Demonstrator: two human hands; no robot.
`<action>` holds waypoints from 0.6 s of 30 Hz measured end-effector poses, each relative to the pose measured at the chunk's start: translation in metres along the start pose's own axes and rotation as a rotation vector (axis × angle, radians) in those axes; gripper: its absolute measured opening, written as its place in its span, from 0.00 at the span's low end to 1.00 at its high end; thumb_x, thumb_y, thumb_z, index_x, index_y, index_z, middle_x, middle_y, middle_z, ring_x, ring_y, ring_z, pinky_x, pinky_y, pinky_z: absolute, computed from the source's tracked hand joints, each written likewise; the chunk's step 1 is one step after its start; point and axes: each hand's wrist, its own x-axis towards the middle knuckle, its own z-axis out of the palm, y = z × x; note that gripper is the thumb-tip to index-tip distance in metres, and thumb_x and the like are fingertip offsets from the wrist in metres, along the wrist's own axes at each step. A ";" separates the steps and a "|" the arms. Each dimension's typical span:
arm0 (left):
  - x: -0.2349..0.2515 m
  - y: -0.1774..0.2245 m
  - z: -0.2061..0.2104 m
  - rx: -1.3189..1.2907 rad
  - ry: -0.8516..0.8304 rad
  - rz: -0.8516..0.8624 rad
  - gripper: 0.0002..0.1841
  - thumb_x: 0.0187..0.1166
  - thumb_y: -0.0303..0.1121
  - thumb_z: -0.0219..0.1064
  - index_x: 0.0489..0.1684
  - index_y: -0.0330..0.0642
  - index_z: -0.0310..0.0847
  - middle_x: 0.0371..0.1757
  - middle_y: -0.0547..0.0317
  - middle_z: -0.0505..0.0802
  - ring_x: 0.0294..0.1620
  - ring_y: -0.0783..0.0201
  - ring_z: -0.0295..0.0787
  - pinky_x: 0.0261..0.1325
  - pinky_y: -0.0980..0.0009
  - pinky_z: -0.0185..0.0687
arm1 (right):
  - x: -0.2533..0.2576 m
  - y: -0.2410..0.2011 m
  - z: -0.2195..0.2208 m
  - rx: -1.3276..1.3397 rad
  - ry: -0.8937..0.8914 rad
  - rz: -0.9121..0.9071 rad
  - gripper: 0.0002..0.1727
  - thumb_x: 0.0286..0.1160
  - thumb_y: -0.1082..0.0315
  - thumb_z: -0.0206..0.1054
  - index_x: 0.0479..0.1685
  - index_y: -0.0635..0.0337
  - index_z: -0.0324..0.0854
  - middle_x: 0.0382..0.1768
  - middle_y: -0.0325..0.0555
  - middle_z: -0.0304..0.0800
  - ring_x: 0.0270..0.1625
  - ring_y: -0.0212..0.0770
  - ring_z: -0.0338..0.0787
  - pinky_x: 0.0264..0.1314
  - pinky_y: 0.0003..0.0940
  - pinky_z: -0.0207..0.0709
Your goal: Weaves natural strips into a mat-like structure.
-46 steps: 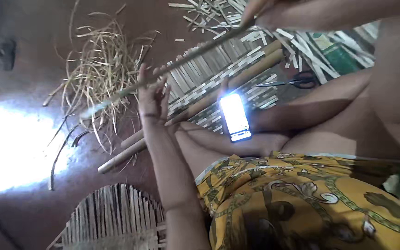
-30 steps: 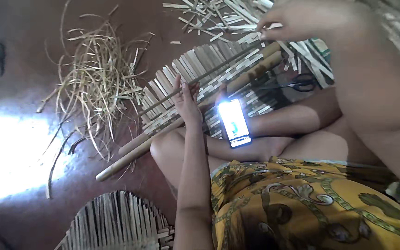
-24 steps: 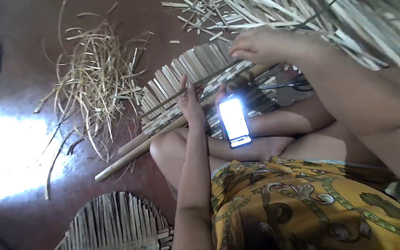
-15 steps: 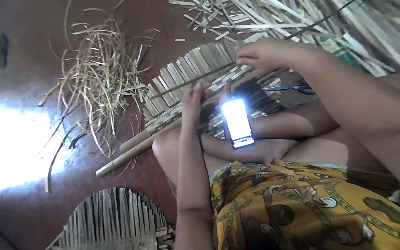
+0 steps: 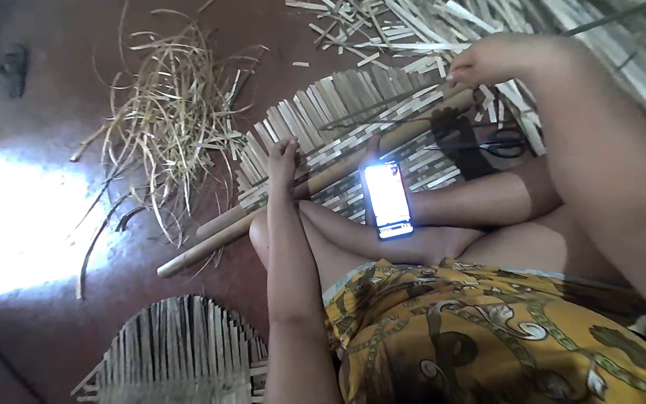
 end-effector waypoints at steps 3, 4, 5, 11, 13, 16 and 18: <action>-0.003 0.001 0.003 0.031 -0.034 0.024 0.17 0.91 0.36 0.57 0.70 0.36 0.77 0.59 0.50 0.86 0.47 0.67 0.88 0.54 0.68 0.85 | -0.004 0.002 -0.007 -0.008 0.005 0.043 0.19 0.93 0.63 0.55 0.54 0.68 0.87 0.52 0.75 0.87 0.61 0.77 0.84 0.65 0.79 0.66; -0.003 0.001 0.003 0.033 -0.041 0.025 0.17 0.91 0.37 0.56 0.70 0.37 0.77 0.59 0.50 0.86 0.48 0.67 0.88 0.55 0.68 0.85 | -0.004 0.005 -0.008 -0.006 0.013 0.058 0.18 0.92 0.63 0.55 0.53 0.69 0.88 0.52 0.75 0.87 0.62 0.78 0.84 0.65 0.80 0.66; -0.001 0.001 0.004 0.031 -0.047 0.018 0.17 0.92 0.37 0.56 0.70 0.37 0.77 0.59 0.50 0.86 0.48 0.66 0.88 0.54 0.68 0.85 | -0.003 0.009 -0.008 -0.004 0.022 0.072 0.18 0.92 0.63 0.56 0.53 0.69 0.88 0.52 0.76 0.87 0.61 0.78 0.84 0.65 0.81 0.66; 0.013 0.031 0.023 0.062 -0.136 0.053 0.18 0.93 0.37 0.52 0.70 0.38 0.78 0.59 0.52 0.88 0.52 0.65 0.88 0.55 0.68 0.84 | -0.010 0.018 -0.015 0.054 0.018 0.164 0.20 0.93 0.62 0.55 0.56 0.67 0.89 0.50 0.73 0.90 0.56 0.75 0.87 0.65 0.80 0.67; 0.019 0.038 0.030 0.054 -0.149 0.063 0.18 0.93 0.38 0.53 0.71 0.38 0.77 0.60 0.51 0.88 0.52 0.65 0.88 0.56 0.68 0.84 | -0.014 0.020 -0.017 0.066 0.034 0.168 0.19 0.93 0.62 0.56 0.54 0.68 0.89 0.49 0.73 0.90 0.56 0.75 0.87 0.65 0.80 0.66; 0.029 0.035 0.043 0.031 -0.147 0.037 0.18 0.93 0.36 0.53 0.72 0.36 0.76 0.59 0.50 0.88 0.49 0.66 0.88 0.54 0.69 0.85 | -0.018 0.025 -0.019 0.065 0.043 0.181 0.19 0.92 0.63 0.57 0.53 0.68 0.89 0.48 0.73 0.89 0.55 0.76 0.86 0.64 0.80 0.66; 0.037 0.028 0.050 -0.014 -0.144 0.012 0.17 0.93 0.35 0.54 0.70 0.36 0.77 0.56 0.51 0.89 0.46 0.67 0.89 0.52 0.71 0.86 | -0.018 0.028 -0.020 0.076 0.039 0.190 0.19 0.92 0.63 0.57 0.54 0.69 0.89 0.48 0.73 0.89 0.55 0.76 0.86 0.64 0.81 0.65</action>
